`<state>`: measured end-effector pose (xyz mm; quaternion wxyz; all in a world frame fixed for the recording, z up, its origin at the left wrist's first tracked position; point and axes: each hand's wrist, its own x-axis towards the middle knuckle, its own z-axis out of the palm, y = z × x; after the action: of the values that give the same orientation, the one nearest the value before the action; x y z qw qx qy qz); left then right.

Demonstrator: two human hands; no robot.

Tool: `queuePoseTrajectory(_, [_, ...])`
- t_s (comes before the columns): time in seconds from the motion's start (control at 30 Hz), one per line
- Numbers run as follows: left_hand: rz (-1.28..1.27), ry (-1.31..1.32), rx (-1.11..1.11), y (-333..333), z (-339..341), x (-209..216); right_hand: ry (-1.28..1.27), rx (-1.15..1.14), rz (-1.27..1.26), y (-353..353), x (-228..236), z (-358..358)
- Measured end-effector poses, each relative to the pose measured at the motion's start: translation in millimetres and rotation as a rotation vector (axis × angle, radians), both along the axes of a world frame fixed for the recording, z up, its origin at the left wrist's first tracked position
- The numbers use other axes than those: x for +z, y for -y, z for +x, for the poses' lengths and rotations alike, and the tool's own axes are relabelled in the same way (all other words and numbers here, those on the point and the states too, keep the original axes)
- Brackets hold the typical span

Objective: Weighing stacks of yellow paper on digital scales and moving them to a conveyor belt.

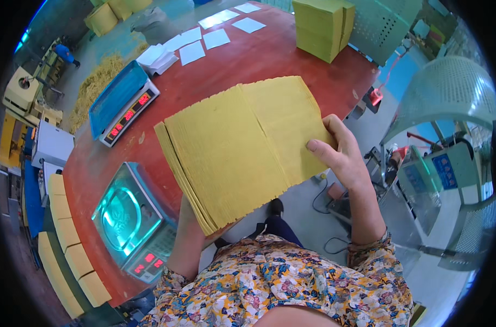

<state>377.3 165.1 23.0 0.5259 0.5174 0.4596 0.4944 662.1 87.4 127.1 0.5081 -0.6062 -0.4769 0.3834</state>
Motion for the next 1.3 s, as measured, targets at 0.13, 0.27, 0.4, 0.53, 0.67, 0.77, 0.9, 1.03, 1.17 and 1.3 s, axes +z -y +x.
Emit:
queuePoseTrajectory(0.13, [0.035, -0.125, 0.12, -0.5, 17.6, -35.8, 0.285, 0.059, -0.186, -39.7, -27.2, 45.9])
queuePoseTrajectory(0.27, [-0.059, 0.04, -0.011, -6.8, 6.3, -66.4, 0.175, 0.113, -0.295, -59.5, -90.2, 58.5])
queuePoseTrajectory(0.4, [-0.088, -0.261, -0.037, -10.0, 2.4, -35.6, 0.025, 0.141, -0.185, -63.7, -93.6, 67.4])
queuePoseTrajectory(0.53, [-0.131, -0.121, -0.031, -6.2, 5.8, -24.1, -0.056, 0.115, -0.287, -70.7, -100.4, 86.5])
queuePoseTrajectory(0.67, [-0.365, 0.088, -0.074, -8.6, 13.7, -31.5, -0.334, 0.135, -0.437, -81.8, -127.5, 82.9])
queuePoseTrajectory(0.77, [-0.239, 0.018, -0.054, -10.2, 20.7, -21.8, -0.223, 0.314, -0.283, -77.2, -106.1, 40.6])
queuePoseTrajectory(0.9, [0.049, -0.182, -0.055, -16.3, 15.0, 8.3, -0.277, 0.333, -0.012, -72.3, -92.4, 24.4])
queuePoseTrajectory(1.03, [0.098, -0.161, -0.107, -13.4, -1.6, -12.3, -0.318, 0.297, 0.037, -75.3, -91.9, 22.3])
queuePoseTrajectory(1.17, [0.075, -0.04, -0.031, -9.4, -2.1, -45.2, -0.233, 0.265, -0.032, -76.1, -125.3, 14.2])
queuePoseTrajectory(1.3, [0.04, -0.025, -0.013, -16.3, -8.4, -63.1, -0.089, 0.233, 0.036, -87.2, -135.9, 13.5])
